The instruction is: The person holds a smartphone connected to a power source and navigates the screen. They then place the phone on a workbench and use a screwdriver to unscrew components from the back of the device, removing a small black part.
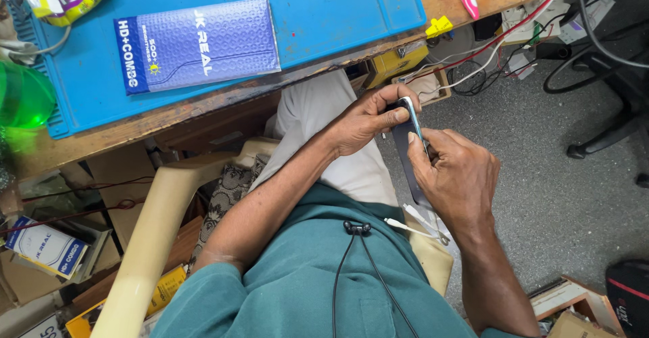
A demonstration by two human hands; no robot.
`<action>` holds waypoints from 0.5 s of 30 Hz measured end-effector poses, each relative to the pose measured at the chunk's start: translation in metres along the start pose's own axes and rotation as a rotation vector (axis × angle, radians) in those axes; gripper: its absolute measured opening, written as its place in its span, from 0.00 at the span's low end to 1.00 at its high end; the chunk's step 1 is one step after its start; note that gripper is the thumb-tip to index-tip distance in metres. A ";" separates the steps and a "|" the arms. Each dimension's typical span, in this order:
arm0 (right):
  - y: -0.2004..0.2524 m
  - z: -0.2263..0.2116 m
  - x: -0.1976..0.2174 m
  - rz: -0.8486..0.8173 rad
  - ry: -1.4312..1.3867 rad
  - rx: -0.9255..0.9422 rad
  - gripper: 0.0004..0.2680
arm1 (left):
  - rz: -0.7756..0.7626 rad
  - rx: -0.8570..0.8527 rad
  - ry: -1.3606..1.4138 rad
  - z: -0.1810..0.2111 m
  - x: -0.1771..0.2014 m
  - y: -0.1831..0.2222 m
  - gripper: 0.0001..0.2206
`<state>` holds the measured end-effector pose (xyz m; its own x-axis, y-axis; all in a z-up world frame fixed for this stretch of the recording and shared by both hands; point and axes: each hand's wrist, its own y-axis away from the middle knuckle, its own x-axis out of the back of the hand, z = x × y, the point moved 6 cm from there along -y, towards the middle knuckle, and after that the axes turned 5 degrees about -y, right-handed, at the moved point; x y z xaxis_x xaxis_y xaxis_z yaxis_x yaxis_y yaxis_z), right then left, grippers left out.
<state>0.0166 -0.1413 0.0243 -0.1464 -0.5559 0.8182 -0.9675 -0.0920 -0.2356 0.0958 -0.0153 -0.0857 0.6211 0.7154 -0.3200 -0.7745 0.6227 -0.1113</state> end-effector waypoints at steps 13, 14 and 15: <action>-0.001 0.008 -0.006 -0.056 -0.024 -0.050 0.08 | 0.029 0.029 -0.067 0.003 0.004 0.003 0.12; -0.001 0.009 -0.007 -0.059 -0.010 -0.054 0.09 | 0.042 0.034 -0.076 0.002 0.004 0.003 0.11; -0.002 0.010 -0.007 -0.053 -0.005 -0.052 0.09 | 0.054 0.040 -0.085 0.001 0.004 0.003 0.11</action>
